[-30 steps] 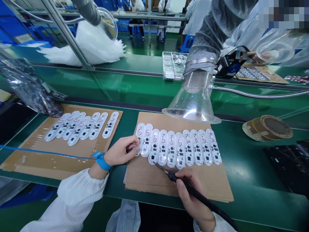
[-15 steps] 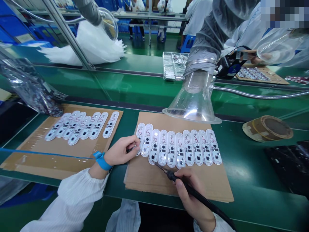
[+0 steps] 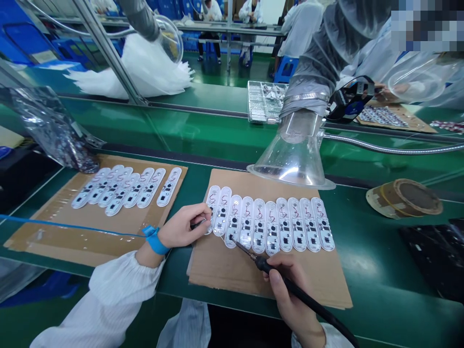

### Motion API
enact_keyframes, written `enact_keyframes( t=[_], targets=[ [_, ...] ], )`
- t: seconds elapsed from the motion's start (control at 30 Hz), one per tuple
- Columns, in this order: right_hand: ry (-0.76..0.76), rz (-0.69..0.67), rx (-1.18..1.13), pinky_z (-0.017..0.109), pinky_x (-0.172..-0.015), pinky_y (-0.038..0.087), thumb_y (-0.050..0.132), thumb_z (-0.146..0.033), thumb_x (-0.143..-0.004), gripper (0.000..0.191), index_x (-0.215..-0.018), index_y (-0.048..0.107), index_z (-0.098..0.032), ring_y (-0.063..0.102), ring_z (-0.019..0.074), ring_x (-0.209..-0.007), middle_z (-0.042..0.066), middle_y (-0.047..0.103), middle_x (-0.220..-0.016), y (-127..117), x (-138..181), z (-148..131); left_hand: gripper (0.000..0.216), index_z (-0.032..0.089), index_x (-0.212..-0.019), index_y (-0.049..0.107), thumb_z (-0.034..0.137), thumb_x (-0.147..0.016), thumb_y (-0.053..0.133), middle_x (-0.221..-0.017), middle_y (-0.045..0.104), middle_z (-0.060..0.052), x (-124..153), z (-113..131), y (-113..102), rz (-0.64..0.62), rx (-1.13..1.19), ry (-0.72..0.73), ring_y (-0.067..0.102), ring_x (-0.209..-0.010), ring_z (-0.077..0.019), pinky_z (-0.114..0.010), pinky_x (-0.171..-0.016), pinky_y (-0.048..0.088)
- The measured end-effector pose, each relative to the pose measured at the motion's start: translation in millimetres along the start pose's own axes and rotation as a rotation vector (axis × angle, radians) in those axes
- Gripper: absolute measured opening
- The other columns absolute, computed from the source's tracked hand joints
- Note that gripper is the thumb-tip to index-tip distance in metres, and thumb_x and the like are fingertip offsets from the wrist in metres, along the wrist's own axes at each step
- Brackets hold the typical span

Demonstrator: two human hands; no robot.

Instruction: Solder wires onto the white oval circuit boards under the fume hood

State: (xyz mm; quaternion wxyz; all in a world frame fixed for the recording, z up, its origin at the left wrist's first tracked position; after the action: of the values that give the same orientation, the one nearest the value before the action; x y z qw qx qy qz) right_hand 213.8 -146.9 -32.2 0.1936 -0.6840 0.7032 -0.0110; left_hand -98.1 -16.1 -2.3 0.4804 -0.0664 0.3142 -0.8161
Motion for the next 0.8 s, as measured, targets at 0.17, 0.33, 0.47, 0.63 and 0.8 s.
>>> enact_keyframes(
  t=[0.17, 0.33, 0.47, 0.63, 0.8],
  targets=[
    [0.04, 0.011, 0.008, 0.031, -0.069, 0.068, 0.069, -0.044, -0.117, 0.017, -0.117, 0.071, -0.027, 0.079, 0.0223, -0.075, 0.005, 0.078, -0.094, 5, -4, -5, 0.014, 0.022, -0.092, 0.058, 0.025, -0.105, 0.058, -0.075, 0.043, 0.006, 0, 1, -8, 0.039, 0.002, -0.047, 0.039, -0.064, -0.0129, -0.025, -0.061, 0.035],
    [0.043, 0.04, -0.032, 0.031, -0.076, 0.066, 0.068, -0.041, -0.118, 0.015, -0.122, 0.069, -0.027, 0.076, 0.0217, -0.083, 0.005, 0.075, -0.097, 26, -17, -14, 0.02, 0.021, -0.103, 0.068, 0.031, -0.113, 0.054, -0.091, 0.058, 0.0, -1, -1, -32, 0.023, 0.0, -0.129, 0.051, -0.066, -0.0131, -0.027, -0.062, 0.043],
    [0.035, 0.068, -0.079, 0.029, -0.073, 0.065, 0.066, -0.041, -0.119, 0.013, -0.122, 0.068, -0.028, 0.073, 0.0194, -0.079, 0.004, 0.074, -0.1, 33, -18, -9, 0.021, 0.022, -0.103, 0.073, 0.032, -0.113, 0.057, -0.093, 0.062, -0.002, 0, -9, -42, 0.029, -0.018, -0.097, 0.055, -0.073, -0.0155, -0.029, -0.068, 0.044],
    [0.061, 0.062, 0.003, 0.03, -0.07, 0.064, 0.068, -0.044, -0.118, 0.017, -0.117, 0.07, -0.027, 0.074, 0.0212, -0.078, 0.004, 0.074, -0.096, 29, -12, -3, 0.014, 0.021, -0.102, 0.062, 0.034, -0.108, 0.062, -0.074, 0.044, 0.007, 8, -20, -29, 0.019, 0.129, -0.161, 0.04, -0.061, -0.0124, -0.026, -0.06, 0.035],
    [0.056, 0.103, 0.058, 0.029, -0.066, 0.062, 0.068, -0.046, -0.117, 0.019, -0.113, 0.071, -0.027, 0.072, 0.0203, -0.074, 0.003, 0.073, -0.093, 28, -13, -4, 0.015, 0.023, -0.099, 0.054, 0.033, -0.109, 0.06, -0.071, 0.041, 0.01, 14, -20, -26, 0.008, 0.168, -0.177, 0.037, -0.06, -0.0119, -0.025, -0.06, 0.033]
  ],
)
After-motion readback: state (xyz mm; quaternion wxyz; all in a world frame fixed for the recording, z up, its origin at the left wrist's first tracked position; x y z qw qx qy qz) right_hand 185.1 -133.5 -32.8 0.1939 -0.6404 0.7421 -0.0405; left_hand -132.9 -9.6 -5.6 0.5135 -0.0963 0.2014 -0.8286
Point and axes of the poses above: each hand's wrist, its own x-axis away from the middle knuckle, its own y-axis out of the palm, z = x × y, the point moved 2 cm from there along -x, towards the middle knuckle
